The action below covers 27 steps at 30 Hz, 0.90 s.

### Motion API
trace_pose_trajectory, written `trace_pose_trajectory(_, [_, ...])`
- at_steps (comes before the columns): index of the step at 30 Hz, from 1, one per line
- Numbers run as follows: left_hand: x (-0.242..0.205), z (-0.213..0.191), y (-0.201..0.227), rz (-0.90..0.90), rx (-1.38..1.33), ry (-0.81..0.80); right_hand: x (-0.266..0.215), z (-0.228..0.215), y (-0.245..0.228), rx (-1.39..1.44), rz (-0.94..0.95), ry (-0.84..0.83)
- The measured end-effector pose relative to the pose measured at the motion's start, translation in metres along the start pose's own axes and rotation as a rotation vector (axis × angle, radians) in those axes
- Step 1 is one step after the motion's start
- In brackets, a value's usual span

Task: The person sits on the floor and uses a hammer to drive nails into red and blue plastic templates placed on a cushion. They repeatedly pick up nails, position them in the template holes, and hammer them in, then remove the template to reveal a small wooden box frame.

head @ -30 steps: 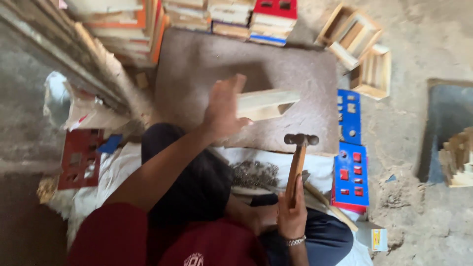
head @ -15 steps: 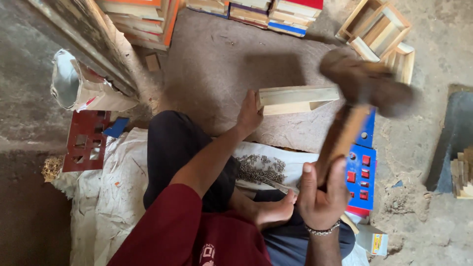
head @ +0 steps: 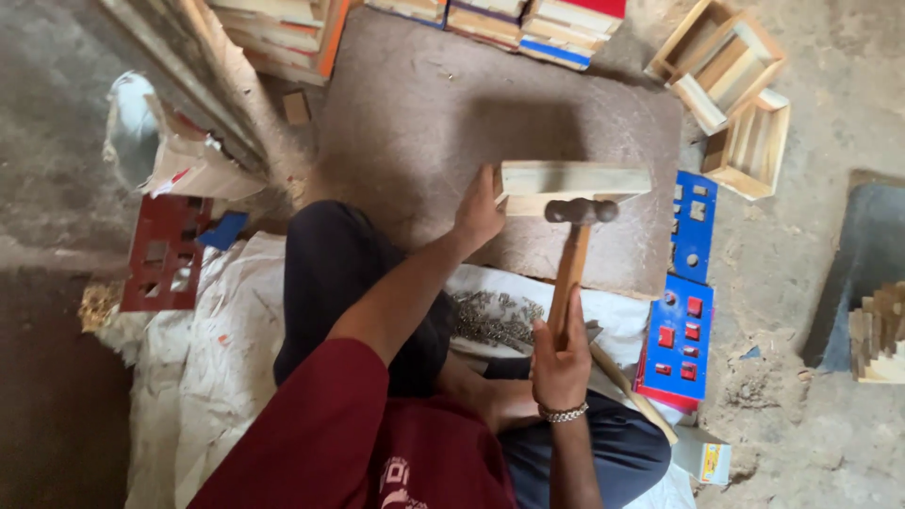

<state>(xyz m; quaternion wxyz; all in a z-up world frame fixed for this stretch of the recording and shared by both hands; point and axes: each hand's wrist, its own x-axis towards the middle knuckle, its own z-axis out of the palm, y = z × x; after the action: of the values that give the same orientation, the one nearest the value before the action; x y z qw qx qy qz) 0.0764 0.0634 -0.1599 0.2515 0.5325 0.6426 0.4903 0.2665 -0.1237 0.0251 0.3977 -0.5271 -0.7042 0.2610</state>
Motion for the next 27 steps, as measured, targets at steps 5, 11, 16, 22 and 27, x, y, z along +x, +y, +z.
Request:
trace_pose_trajectory(5, [0.062,-0.03,-0.033,-0.236,-0.056,-0.308,-0.007,-0.01,0.008,0.339,0.568,0.027])
trace_pose_trajectory(11, [0.076,-0.105,-0.062,-0.414,0.013,-0.478,0.004,-0.027,0.081,0.516,0.809,0.02])
trace_pose_trajectory(16, [0.06,-0.089,0.05,0.336,0.543,0.045,0.017,-0.032,0.151,0.823,0.839,-0.01])
trace_pose_trajectory(22, [-0.015,0.101,0.178,0.433,0.012,-0.839,0.011,0.01,0.208,0.625,0.709,0.05])
trace_pose_trajectory(27, [-0.076,0.256,0.189,1.078,0.507,-1.198,0.009,0.027,0.229,-0.458,-0.213,0.25])
